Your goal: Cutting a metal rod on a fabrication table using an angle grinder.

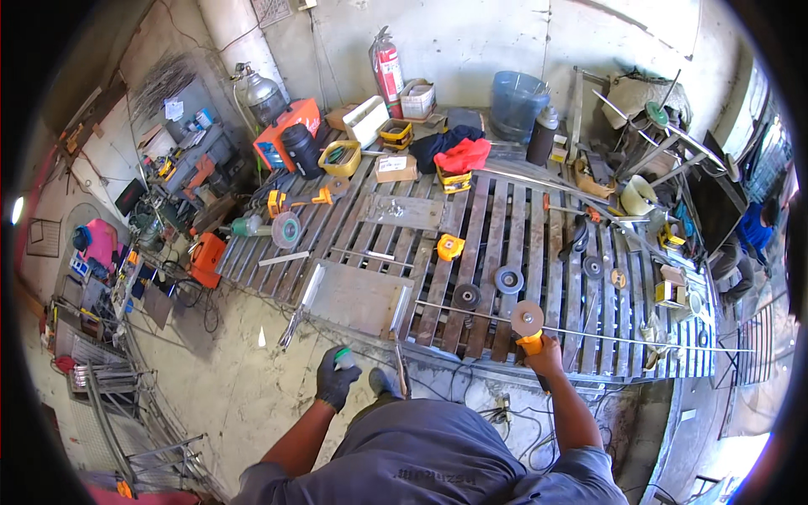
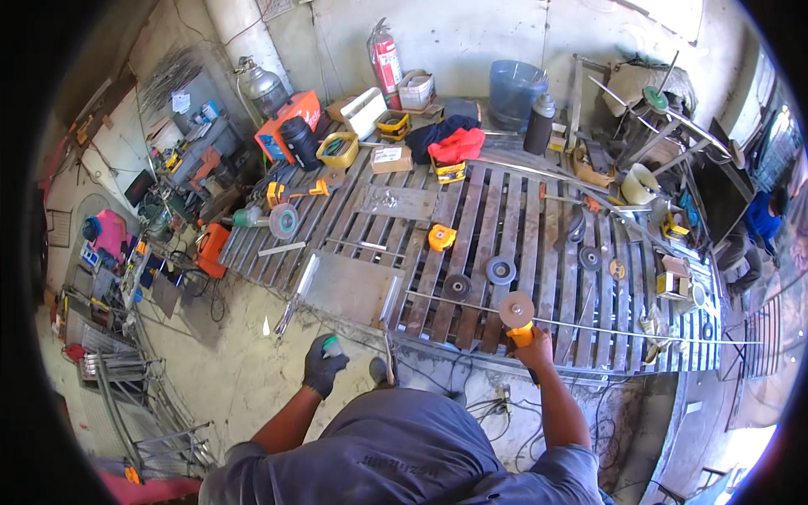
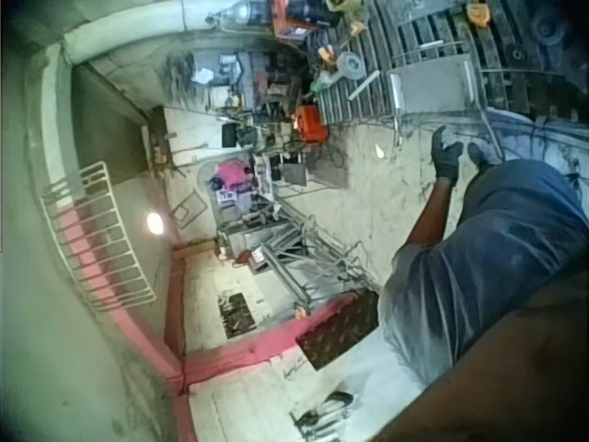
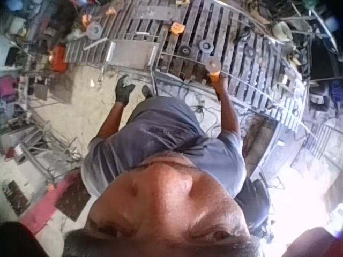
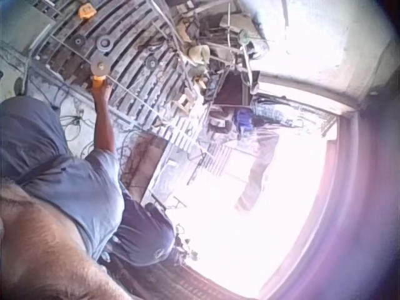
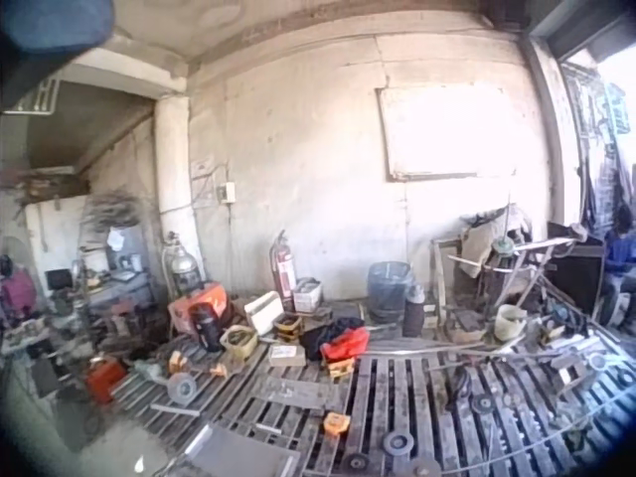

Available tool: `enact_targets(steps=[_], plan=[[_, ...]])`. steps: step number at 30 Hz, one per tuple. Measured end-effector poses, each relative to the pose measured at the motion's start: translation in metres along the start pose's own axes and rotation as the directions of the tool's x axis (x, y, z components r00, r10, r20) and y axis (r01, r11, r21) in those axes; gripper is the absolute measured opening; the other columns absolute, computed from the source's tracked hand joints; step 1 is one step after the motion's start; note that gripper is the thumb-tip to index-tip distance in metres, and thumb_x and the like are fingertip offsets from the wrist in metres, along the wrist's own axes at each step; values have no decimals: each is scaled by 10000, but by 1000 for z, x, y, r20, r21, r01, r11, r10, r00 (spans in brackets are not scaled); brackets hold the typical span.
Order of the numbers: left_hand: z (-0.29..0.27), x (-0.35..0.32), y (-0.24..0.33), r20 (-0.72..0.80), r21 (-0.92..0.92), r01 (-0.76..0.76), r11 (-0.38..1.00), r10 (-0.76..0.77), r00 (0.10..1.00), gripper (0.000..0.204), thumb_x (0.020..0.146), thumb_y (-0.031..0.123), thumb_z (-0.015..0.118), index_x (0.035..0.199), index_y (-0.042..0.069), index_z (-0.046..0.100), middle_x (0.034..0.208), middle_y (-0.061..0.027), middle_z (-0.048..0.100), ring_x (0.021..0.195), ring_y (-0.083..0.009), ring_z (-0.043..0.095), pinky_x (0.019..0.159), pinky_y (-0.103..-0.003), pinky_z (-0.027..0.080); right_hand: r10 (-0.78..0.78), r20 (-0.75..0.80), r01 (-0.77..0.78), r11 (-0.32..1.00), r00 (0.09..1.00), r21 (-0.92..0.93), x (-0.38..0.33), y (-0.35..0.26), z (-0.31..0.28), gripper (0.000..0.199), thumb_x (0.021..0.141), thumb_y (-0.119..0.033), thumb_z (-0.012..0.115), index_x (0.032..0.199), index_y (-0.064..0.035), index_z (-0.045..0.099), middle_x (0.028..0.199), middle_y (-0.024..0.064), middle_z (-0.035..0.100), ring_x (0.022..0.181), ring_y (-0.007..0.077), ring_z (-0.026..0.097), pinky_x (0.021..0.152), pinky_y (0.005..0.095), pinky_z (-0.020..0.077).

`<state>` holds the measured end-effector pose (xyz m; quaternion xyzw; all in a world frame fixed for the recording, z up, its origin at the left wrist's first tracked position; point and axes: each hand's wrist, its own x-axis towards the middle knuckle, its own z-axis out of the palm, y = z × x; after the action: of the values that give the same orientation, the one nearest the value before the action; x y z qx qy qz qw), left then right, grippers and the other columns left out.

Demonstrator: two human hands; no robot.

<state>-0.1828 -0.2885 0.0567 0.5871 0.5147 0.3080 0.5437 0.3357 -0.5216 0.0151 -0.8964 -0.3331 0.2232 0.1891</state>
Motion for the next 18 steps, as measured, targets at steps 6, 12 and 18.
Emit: enact_targets(steps=[6, 12, 18], plan=[[-18, -21, -7, 20, -237, 157, 959, -157, 987, 650, 883, 11, 865, 1470, 87, 596, 1159, -69, 674, 1007, -197, 689, 848, -361, 636, 45, -1, -45, 997, 999, -70, 7, -4, 8, 648, 763, -259, 909, 1358, -69, 737, 1424, 219, 663, 1365, 429, 631, 1153, 508, 531], [-7, 15, 14, 151, -426, 298, 854, -258, 954, 424, 1013, 26, 799, 1390, 134, 637, 1141, -40, 655, 975, -202, 682, 851, -402, 657, 74, -63, -86, 974, 995, -209, -7, -20, 17, 748, 812, -321, 924, 1466, -97, 638, 1481, 196, 620, 1453, 384, 587, 1194, 561, 450], [7, 60, 34, 235, -321, 225, 920, -152, 960, 426, 1037, -23, 751, 1421, 126, 641, 1164, -59, 670, 957, -227, 706, 840, -414, 673, 147, -111, -168, 962, 983, -214, -19, -26, 18, 703, 844, -332, 903, 1440, -71, 636, 1432, 183, 656, 1423, 375, 617, 1169, 562, 462]])
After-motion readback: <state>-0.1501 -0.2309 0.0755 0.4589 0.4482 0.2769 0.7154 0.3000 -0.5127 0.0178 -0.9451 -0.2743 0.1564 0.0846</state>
